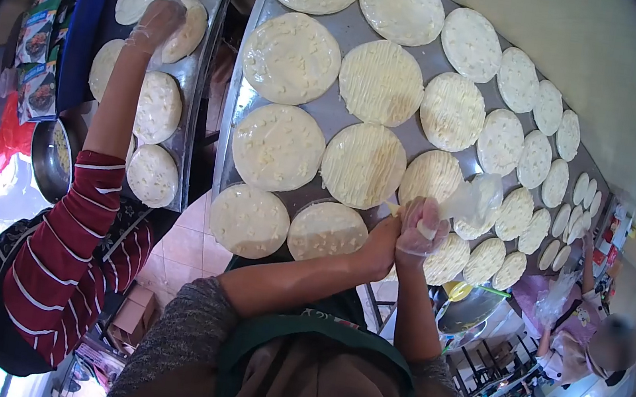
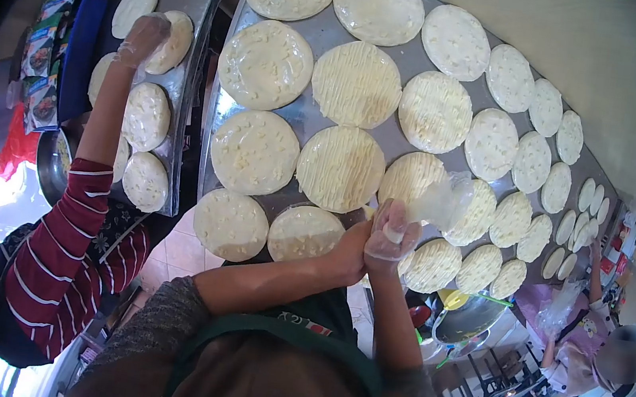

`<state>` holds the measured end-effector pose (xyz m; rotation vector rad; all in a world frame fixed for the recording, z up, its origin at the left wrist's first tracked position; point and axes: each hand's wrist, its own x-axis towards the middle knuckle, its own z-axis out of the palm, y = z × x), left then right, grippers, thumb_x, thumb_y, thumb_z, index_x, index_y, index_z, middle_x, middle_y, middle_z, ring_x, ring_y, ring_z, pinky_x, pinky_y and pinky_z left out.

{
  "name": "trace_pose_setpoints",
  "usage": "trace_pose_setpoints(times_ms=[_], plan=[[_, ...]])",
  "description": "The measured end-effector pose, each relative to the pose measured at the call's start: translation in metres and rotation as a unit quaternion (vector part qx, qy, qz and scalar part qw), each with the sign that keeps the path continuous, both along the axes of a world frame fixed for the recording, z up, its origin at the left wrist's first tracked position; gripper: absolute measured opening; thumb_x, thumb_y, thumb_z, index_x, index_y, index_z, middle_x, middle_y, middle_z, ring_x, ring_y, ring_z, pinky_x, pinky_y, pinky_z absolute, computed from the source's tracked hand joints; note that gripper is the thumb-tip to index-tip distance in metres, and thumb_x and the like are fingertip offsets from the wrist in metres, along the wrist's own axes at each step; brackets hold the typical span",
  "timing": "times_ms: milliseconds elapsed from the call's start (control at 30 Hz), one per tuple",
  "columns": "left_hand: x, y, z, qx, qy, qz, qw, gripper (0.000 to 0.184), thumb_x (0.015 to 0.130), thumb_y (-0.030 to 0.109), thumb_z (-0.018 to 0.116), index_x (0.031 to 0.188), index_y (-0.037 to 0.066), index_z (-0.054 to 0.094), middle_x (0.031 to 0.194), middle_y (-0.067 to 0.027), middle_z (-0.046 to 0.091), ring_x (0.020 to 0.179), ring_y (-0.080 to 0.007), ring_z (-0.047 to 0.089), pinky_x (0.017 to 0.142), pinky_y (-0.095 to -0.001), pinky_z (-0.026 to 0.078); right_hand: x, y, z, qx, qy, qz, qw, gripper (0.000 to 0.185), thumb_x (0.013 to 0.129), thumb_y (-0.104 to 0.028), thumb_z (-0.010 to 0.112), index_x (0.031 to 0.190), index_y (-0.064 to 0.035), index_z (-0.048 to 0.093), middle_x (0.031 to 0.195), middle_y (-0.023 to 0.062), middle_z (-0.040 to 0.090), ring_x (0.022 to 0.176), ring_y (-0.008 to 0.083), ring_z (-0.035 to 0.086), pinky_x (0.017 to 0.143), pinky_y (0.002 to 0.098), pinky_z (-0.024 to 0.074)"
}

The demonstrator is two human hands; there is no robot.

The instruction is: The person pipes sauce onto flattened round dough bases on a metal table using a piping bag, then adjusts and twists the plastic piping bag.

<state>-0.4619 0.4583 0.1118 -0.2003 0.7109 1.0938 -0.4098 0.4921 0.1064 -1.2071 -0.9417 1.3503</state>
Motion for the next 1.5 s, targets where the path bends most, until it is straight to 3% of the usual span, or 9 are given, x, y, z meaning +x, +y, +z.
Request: trace_pose_setpoints(times_ms=[233,300,533,600,700,967,1133,1200,1500], plan=[[-0.01,0.055,-0.008,0.028,-0.084,0.022,0.996,0.032,0.091,0.026,0.038,0.111,0.004,0.049,0.104,-0.0059,0.055,0.095,-0.0126,0.052,0.083,-0.0273,0.041,-0.023,0.067,0.017,0.101,-0.125,0.023,0.987,0.027,0.082,-0.013,0.046,0.06,-0.0081,0.032,0.056,0.0002,0.031,0.05,0.0117,0.03,0.045,0.0259,0.0258],[-0.008,0.051,-0.008,0.019,-0.076,0.025,0.997,0.031,0.091,0.026,0.038,0.11,0.004,0.049,0.104,-0.0058,0.055,0.095,-0.0128,0.052,0.083,-0.0274,0.041,-0.01,0.056,0.008,0.294,-0.471,0.011,0.832,0.027,0.083,-0.013,0.045,0.06,-0.0073,0.032,0.056,-0.0001,0.031,0.05,0.0115,0.031,0.045,0.026,0.0254],[0.002,0.005,0.004,0.004,-0.027,0.004,1.0,0.031,0.09,0.023,0.034,0.107,0.003,0.051,0.104,-0.0082,0.055,0.095,-0.0133,0.051,0.084,-0.0273,0.039,0.007,0.001,-0.002,-0.011,-0.047,0.004,0.999,0.032,0.082,-0.034,0.037,0.063,-0.0104,0.031,0.056,-0.0003,0.031,0.051,0.0114,0.029,0.048,0.025,0.0243],[0.002,0.026,-0.002,0.03,-0.044,0.017,0.998,0.03,0.09,0.023,0.034,0.106,0.003,0.052,0.102,-0.0082,0.055,0.095,-0.0128,0.051,0.083,-0.0273,0.039,0.003,0.027,-0.009,0.027,0.124,-0.059,0.99,0.023,0.083,-0.011,0.043,0.062,-0.0073,0.033,0.058,0.0004,0.033,0.051,0.0109,0.03,0.045,0.0244,0.0244],[0.0,0.049,-0.011,0.063,-0.071,0.013,0.995,0.03,0.091,0.023,0.035,0.104,0.003,0.052,0.101,-0.0079,0.056,0.093,-0.0119,0.052,0.083,-0.0271,0.04,0.005,0.052,-0.006,0.115,-0.186,0.029,0.975,0.023,0.083,-0.012,0.042,0.063,-0.0092,0.031,0.058,-0.0007,0.032,0.05,0.01,0.029,0.045,0.0235,0.0243],[0.008,0.014,-0.002,0.035,-0.024,0.02,0.999,0.031,0.091,0.025,0.034,0.105,0.003,0.051,0.102,-0.0078,0.055,0.093,-0.0124,0.052,0.084,-0.0265,0.039,0.009,0.01,0.001,0.012,-0.078,0.031,0.996,0.038,0.082,-0.042,0.04,0.064,-0.01,0.028,0.056,-0.002,0.028,0.05,0.0102,0.026,0.05,0.0242,0.0245],[0.008,0.046,-0.02,0.046,-0.058,0.025,0.997,0.031,0.092,0.026,0.033,0.108,0.004,0.05,0.102,-0.0072,0.055,0.093,-0.0133,0.052,0.083,-0.0268,0.04,0.01,0.049,-0.02,0.066,-0.171,0.001,0.983,0.029,0.082,-0.029,0.041,0.066,-0.0085,0.031,0.06,-0.0007,0.031,0.054,0.0092,0.028,0.049,0.0242,0.026],[-0.001,0.052,-0.002,0.033,-0.069,0.035,0.996,0.031,0.092,0.026,0.033,0.108,0.005,0.05,0.102,-0.0073,0.055,0.093,-0.0137,0.053,0.083,-0.027,0.041,0.008,0.052,-0.014,0.043,0.01,0.01,0.999,0.023,0.083,-0.011,0.047,0.064,-0.0042,0.036,0.062,-0.0002,0.037,0.057,0.0078,0.032,0.047,0.0232,0.0292],[-0.002,0.048,-0.004,0.018,-0.059,0.046,0.997,0.031,0.092,0.025,0.033,0.106,0.005,0.052,0.104,-0.0063,0.055,0.093,-0.0131,0.053,0.083,-0.0272,0.041,0.007,0.046,-0.024,0.108,-0.182,0.008,0.977,0.021,0.084,-0.008,0.046,0.065,-0.0039,0.037,0.064,-0.0002,0.037,0.059,0.0084,0.034,0.049,0.0224,0.0311]])
